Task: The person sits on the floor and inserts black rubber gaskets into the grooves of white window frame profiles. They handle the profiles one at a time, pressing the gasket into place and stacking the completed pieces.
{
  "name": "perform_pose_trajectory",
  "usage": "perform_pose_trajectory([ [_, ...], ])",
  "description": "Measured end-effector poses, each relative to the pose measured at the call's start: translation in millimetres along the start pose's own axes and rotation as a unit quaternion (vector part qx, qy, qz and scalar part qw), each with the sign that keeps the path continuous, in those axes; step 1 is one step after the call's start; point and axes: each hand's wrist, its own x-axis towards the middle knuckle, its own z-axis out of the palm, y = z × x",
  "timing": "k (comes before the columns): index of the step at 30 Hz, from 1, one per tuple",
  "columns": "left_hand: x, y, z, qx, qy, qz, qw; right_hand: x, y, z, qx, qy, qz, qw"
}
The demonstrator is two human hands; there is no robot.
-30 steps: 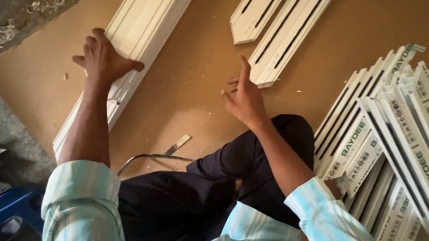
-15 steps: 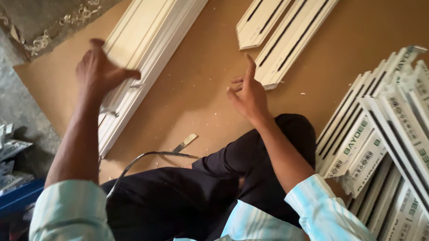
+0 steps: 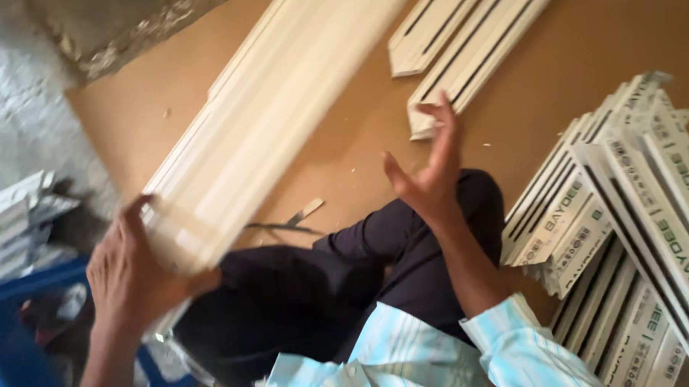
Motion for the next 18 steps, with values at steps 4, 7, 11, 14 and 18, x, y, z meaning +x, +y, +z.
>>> perform_pose_trajectory([
  [4,-91.6,-9.2,-7.5,-0.015,-0.06,-0.02,0.998,-15.5,-60.3,-42.3,-0.079,-0.009,-0.114,0.99],
  [7,-136.2,-11.1,-7.0,-0.099,-0.07,0.048,0.991,-9.7,-90.3,-67.4,-0.157,-0.114,-0.124,0.973],
  [11,-163.1,-9.7,-0.8,-0.126,-0.053,0.088,0.987,1.0,-116.8,-85.8,-0.168,-0.381,-0.277,0.866],
  [14,-167.1,-10.3,2.2,-0.144,-0.099,0.091,0.981,-1.3,-135.5,-97.8,-0.244,-0.481,-0.227,0.811],
  [18,-160.9,-10.5,6.1,-0.178,-0.061,0.194,0.963,-5.6,-146.9,-108.5,-0.315,-0.486,-0.198,0.791],
])
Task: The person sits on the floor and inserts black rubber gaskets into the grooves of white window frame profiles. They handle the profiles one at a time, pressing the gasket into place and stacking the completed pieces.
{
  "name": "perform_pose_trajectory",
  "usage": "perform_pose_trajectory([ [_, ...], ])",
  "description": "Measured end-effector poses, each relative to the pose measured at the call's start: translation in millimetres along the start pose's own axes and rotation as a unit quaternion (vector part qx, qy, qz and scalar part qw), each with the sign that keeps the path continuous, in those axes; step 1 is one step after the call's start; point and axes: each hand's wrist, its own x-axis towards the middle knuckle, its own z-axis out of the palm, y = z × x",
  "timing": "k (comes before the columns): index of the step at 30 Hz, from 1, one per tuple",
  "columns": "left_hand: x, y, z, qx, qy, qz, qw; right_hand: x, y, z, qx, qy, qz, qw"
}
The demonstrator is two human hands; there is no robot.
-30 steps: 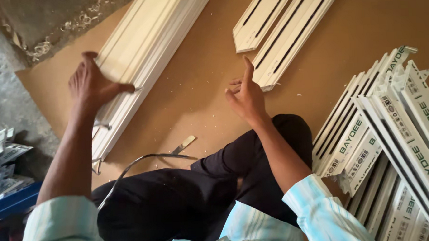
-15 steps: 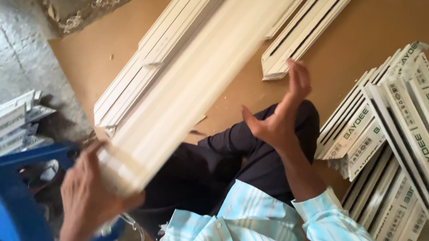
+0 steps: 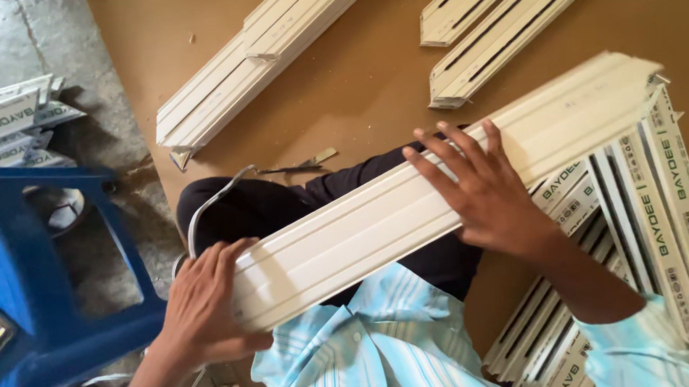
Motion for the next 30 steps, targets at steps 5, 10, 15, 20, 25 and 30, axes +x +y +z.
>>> perform_pose_trajectory([
  [5,19.8,-17.9,3.8,0.027,-0.041,0.023,0.999,-2.5,-6.7,16.8,-0.008,0.053,-0.02,0.998],
  [10,21.0,-36.1,17.6,0.056,-0.051,0.008,0.997,-9.5,-17.0,39.2,-0.014,0.151,-0.033,0.988],
  [15,10.1,-41.9,30.0,0.056,-0.022,0.007,0.998,-15.5,-35.1,55.2,-0.016,0.21,-0.032,0.977],
  [20,7.2,-40.9,22.2,0.037,0.044,0.031,0.998,-13.5,-40.3,74.2,-0.004,0.217,-0.024,0.976],
  [25,36.5,-49.5,15.2,0.02,0.202,0.014,0.979,-6.4,-25.3,88.1,0.041,0.149,-0.013,0.988],
  [30,109.6,-70.4,56.8,0.139,0.149,-0.093,0.975,-7.2,-12.2,89.3,0.105,0.066,-0.01,0.992],
])
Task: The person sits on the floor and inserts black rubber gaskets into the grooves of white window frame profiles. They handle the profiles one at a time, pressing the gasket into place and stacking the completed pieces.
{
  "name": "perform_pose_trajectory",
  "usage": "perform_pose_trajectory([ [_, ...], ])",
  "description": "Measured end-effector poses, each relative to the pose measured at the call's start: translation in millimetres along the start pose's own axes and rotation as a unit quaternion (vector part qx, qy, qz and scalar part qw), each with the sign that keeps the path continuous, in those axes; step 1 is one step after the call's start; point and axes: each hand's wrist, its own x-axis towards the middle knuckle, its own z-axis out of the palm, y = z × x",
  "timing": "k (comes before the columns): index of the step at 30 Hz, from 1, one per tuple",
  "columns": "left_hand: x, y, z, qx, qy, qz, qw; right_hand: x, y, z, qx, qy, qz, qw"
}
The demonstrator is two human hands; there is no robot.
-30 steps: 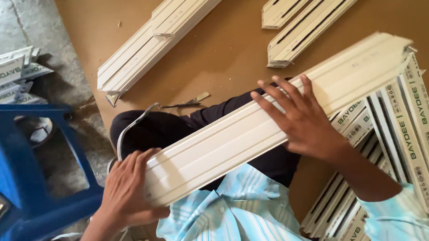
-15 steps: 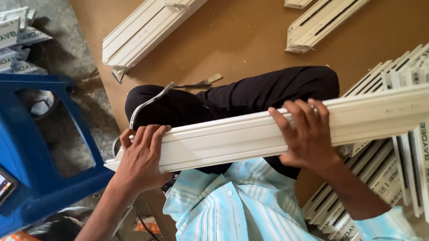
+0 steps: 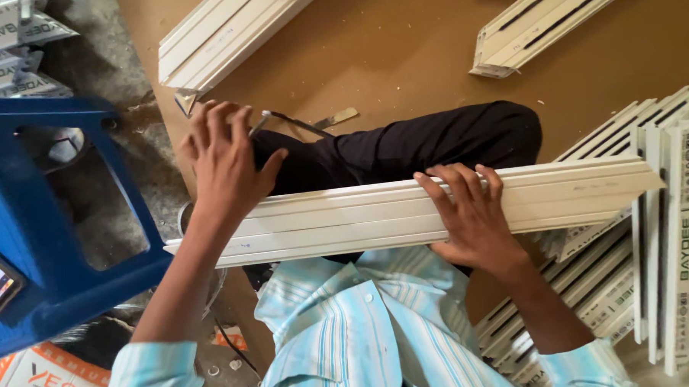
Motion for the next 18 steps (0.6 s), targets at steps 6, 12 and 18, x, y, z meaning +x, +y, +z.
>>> perform_pose_trajectory([
  [6,19.0,-1.4,45.7,0.021,-0.005,0.004,1.0,-0.7,8.2,6.3,0.044,-0.061,0.056,0.996],
  [12,39.2,-9.3,13.6,-0.209,-0.006,-0.125,0.97,7.8,11.3,-2.0,0.086,-0.041,0.036,0.995],
  [18,53.5,16.3,-50.0,-0.528,0.018,-0.146,0.837,40.1,10.5,-39.4,0.215,0.137,-0.02,0.967],
])
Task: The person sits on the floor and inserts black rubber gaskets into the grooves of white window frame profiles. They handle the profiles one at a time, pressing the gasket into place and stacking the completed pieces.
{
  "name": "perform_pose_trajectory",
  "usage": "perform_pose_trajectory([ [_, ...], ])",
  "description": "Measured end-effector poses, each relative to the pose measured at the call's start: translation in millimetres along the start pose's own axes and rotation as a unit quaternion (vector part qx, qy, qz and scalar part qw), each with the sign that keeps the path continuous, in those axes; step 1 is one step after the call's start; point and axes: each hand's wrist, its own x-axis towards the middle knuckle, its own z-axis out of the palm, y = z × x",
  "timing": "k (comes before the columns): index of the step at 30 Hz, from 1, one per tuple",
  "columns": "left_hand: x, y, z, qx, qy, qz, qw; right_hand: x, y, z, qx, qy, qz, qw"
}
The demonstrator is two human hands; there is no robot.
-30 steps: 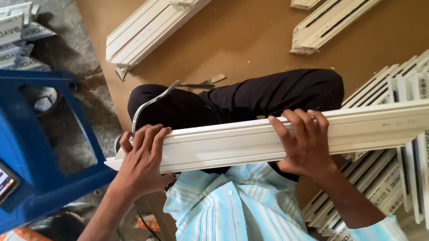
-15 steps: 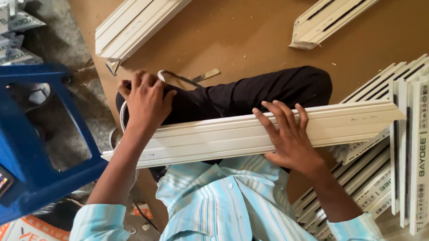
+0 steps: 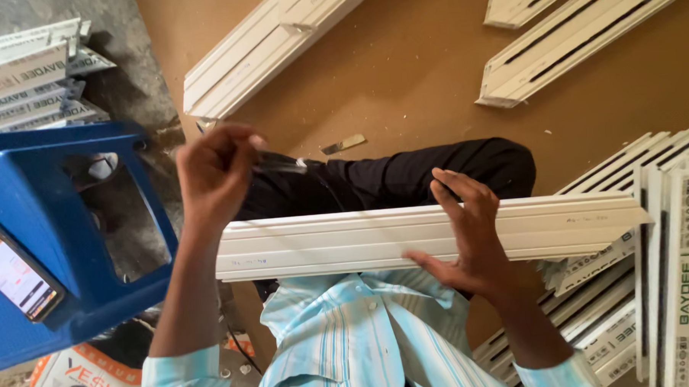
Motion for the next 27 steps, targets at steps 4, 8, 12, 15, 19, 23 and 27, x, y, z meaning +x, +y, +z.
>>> perform_pose_trajectory([
  [4,-15.8,38.2,25.0,-0.034,-0.123,0.017,0.992,44.0,-17.5,5.2,0.099,0.063,-0.012,0.993],
  [8,-25.5,65.4,41.1,-0.048,-0.19,0.031,0.98,85.5,-37.6,27.2,0.25,0.031,-0.069,0.965],
  [12,-37.3,81.6,33.4,-0.068,-0.183,0.044,0.98,91.5,-44.9,44.9,0.347,-0.078,-0.014,0.935],
  [15,-41.4,82.2,7.5,-0.088,-0.077,0.077,0.99,81.7,-23.2,43.8,0.445,-0.158,0.071,0.879],
  [19,-64.1,72.7,-31.1,-0.108,0.091,0.039,0.989,50.4,23.2,11.4,0.485,-0.049,0.118,0.865],
  [23,-84.4,53.1,-42.5,-0.053,0.081,0.016,0.995,12.2,49.2,-22.9,0.458,0.052,0.126,0.878],
  [27,-104.0,37.6,-52.5,-0.052,0.053,-0.07,0.995,-5.8,58.6,-44.5,0.48,0.111,0.124,0.861],
])
